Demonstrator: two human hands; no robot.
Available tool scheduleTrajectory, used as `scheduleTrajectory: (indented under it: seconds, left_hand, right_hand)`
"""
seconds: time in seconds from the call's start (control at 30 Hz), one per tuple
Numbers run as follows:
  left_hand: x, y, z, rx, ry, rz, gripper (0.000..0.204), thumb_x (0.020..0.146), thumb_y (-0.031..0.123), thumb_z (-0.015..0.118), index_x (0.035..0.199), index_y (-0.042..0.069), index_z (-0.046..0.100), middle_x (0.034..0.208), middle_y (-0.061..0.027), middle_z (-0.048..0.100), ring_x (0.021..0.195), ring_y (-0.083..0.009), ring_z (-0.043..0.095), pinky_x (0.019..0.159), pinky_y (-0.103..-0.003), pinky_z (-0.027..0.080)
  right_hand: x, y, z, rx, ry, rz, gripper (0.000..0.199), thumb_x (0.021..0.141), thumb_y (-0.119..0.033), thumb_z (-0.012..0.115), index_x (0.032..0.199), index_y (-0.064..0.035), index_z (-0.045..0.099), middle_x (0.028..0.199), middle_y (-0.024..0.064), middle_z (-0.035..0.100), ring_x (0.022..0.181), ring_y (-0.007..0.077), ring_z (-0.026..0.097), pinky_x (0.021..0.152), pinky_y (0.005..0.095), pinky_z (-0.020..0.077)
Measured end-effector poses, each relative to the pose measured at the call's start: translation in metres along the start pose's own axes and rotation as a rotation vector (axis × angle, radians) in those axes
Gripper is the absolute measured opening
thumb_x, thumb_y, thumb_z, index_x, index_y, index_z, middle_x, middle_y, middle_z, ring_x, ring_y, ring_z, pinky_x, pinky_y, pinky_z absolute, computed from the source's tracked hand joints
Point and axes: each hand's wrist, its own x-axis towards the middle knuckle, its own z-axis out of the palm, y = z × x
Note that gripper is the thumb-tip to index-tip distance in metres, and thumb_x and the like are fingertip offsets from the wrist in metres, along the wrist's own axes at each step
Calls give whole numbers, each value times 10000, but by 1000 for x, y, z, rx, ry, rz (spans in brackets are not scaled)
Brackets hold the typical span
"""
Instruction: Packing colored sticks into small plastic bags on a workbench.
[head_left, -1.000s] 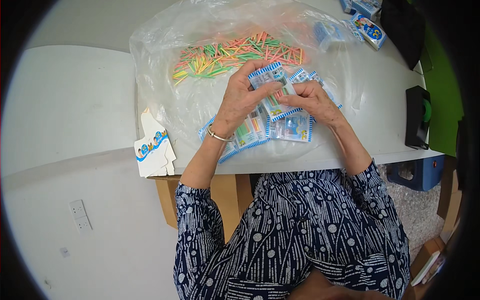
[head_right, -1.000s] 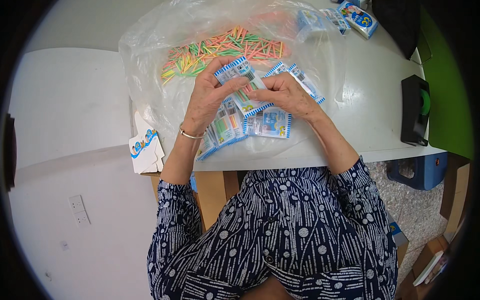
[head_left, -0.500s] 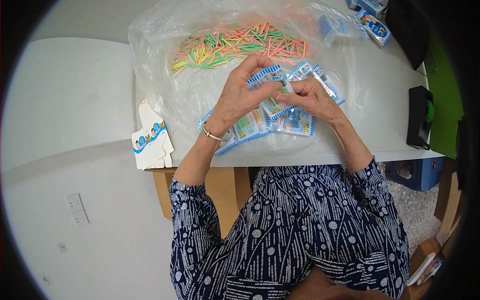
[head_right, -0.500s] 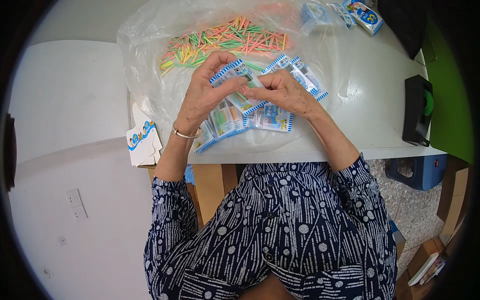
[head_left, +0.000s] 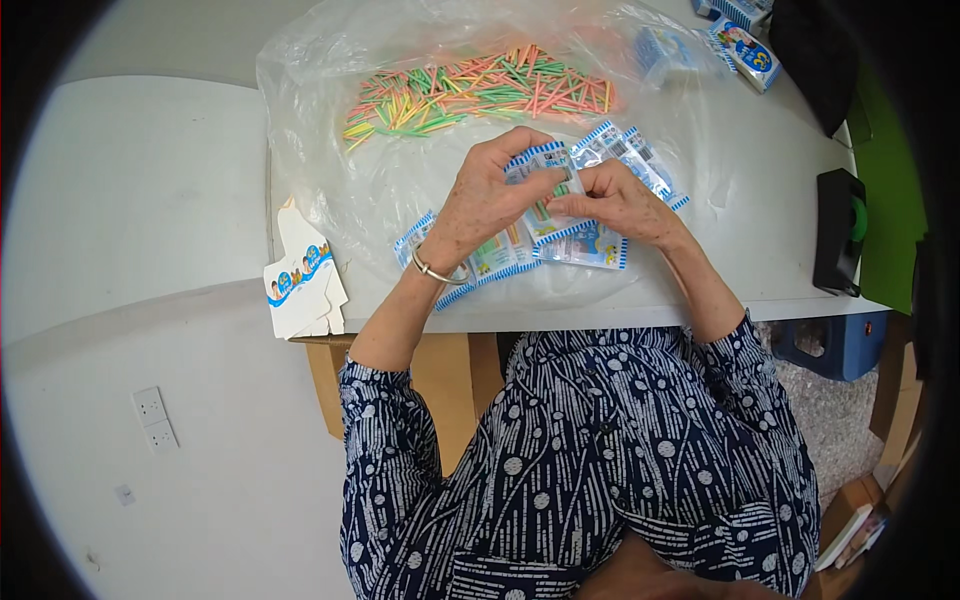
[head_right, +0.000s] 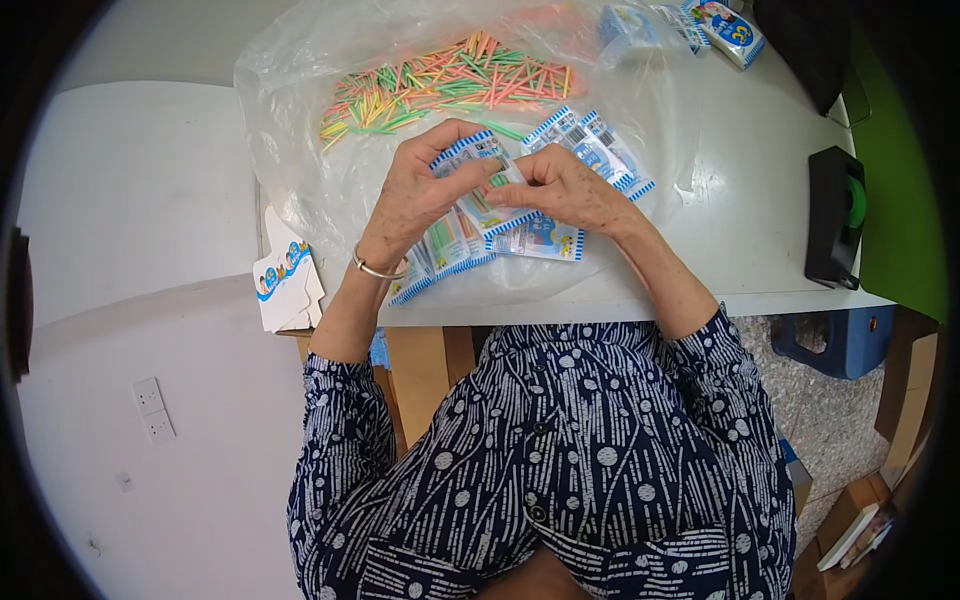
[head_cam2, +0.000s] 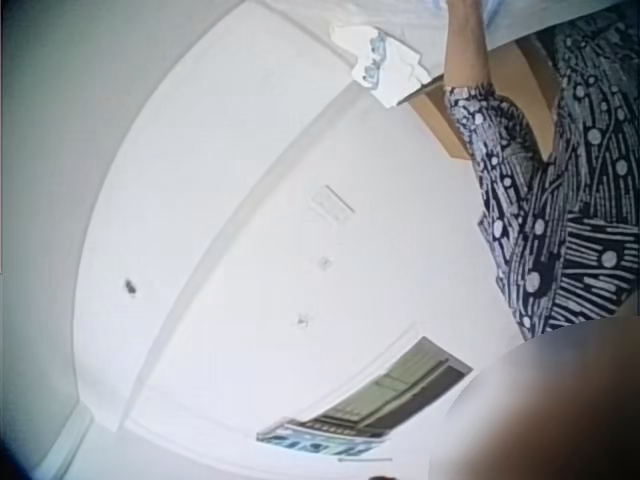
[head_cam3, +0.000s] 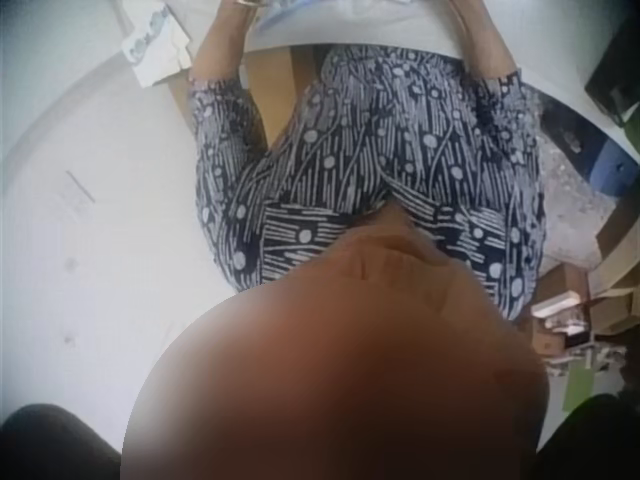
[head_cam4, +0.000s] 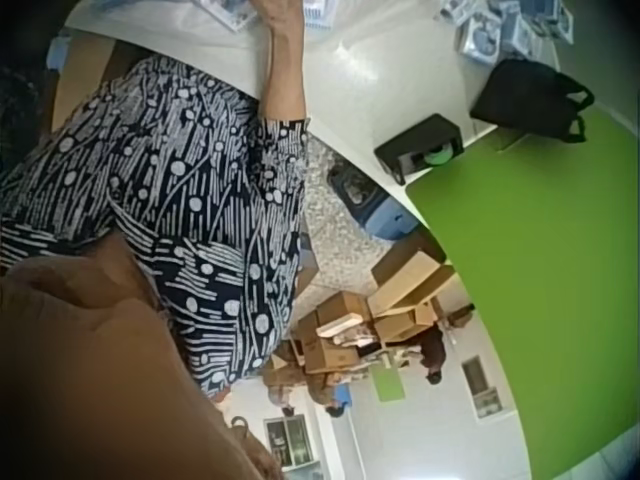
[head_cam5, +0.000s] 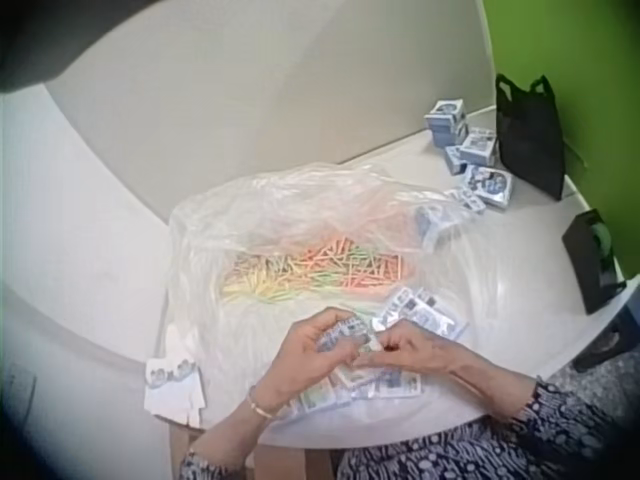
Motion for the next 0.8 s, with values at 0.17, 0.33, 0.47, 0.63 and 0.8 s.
scheduleTrajectory:
  seconds: [0.17, 0.33, 0.47, 0.63, 0.8]
  left_hand:
    - [-6, -3, -7, -71, 8, 56, 259, 837, 110, 685, 1060, 13, 597, 934, -11, 639, 823, -58, 586, 698, -202, 480]
    - [-17, -2, -7, 146, 21, 57, 257, 860, 88, 662, 1091, 4, 588, 971, -20, 635, 865, -63, 587, 724, -212, 491]
    - [-32, -12, -25, 108, 39, 52, 256, 860, 78, 660, 1093, -3, 589, 972, -22, 638, 870, -65, 582, 728, -206, 487]
    - [-55, -28, -66, 158, -40, -317, 289, 836, 158, 706, 1071, 10, 628, 995, -20, 635, 878, -96, 579, 806, -251, 453]
    - [-59, -50, -58, 354, 134, -119, 323, 804, 216, 735, 1064, 49, 641, 998, -24, 628, 951, -146, 559, 869, -306, 415]
  right_hand:
    - [-2, -4, 2, 26, 4, -7, 271, 846, -255, 704, 697, -29, 684, 546, -77, 464, 521, 7, 353, 449, 244, 236]
    - [-4, -14, 1, -96, -88, 99, 237, 844, -245, 702, 806, -11, 702, 601, -60, 519, 562, 15, 413, 487, 226, 310]
    - [0, -1, -8, -119, 64, -53, 312, 799, -218, 724, 970, 29, 636, 869, 53, 644, 836, 136, 588, 781, 262, 459]
    - [-10, 11, -15, -893, 170, -348, 326, 691, -206, 767, 917, -4, 649, 1167, 129, 553, 1127, 289, 476, 936, 397, 390]
    - [-12, 11, -2, -1066, 95, -274, 324, 613, -155, 794, 875, -23, 655, 1353, 144, 423, 1244, 356, 372, 1015, 461, 318]
